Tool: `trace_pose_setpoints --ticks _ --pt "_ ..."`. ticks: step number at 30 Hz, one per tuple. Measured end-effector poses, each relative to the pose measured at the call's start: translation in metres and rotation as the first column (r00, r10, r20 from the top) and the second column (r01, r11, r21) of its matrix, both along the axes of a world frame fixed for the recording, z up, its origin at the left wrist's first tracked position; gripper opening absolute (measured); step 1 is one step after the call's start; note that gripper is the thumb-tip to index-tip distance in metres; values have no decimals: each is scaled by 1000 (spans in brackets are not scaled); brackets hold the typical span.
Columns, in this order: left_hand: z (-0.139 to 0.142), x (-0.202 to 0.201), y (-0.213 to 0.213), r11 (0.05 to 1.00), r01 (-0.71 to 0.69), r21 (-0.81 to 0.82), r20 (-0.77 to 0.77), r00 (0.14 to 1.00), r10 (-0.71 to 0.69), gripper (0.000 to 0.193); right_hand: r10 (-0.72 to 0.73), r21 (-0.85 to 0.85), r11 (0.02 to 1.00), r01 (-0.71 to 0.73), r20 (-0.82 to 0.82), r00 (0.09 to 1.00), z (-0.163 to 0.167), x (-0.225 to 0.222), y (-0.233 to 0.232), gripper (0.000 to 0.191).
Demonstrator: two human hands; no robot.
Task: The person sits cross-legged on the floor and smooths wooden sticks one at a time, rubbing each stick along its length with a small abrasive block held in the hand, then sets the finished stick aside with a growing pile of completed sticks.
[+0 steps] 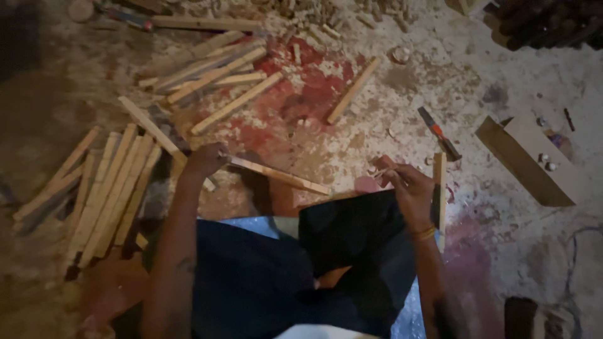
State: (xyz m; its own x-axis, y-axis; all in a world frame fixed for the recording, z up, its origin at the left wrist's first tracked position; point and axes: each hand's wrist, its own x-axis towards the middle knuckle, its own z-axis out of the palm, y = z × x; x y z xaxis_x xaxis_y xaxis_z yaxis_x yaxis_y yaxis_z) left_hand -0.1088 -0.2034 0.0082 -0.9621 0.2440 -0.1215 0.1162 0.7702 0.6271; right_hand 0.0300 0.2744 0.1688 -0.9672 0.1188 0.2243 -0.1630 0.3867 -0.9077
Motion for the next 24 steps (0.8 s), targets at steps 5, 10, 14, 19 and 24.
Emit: trace_pose_setpoints --ticks 5,10,14,19,24 --pt "9 -2 -1 998 -20 65 -44 999 23 33 32 42 999 -31 -7 999 -8 -1 -20 10" --pt "25 5 7 997 -66 28 100 993 63 29 -4 128 992 3 5 1000 -15 1 -27 12" --pt "31 4 12 991 -93 99 119 990 81 24 -18 143 990 19 -9 1000 -18 1 -24 11" --pt "19 -1 10 994 -39 101 -5 999 39 21 -20 88 996 16 38 999 -28 1 -18 10" --pt "9 -1 12 990 -27 138 -47 998 34 21 -15 150 989 5 64 998 -53 -1 -18 12"
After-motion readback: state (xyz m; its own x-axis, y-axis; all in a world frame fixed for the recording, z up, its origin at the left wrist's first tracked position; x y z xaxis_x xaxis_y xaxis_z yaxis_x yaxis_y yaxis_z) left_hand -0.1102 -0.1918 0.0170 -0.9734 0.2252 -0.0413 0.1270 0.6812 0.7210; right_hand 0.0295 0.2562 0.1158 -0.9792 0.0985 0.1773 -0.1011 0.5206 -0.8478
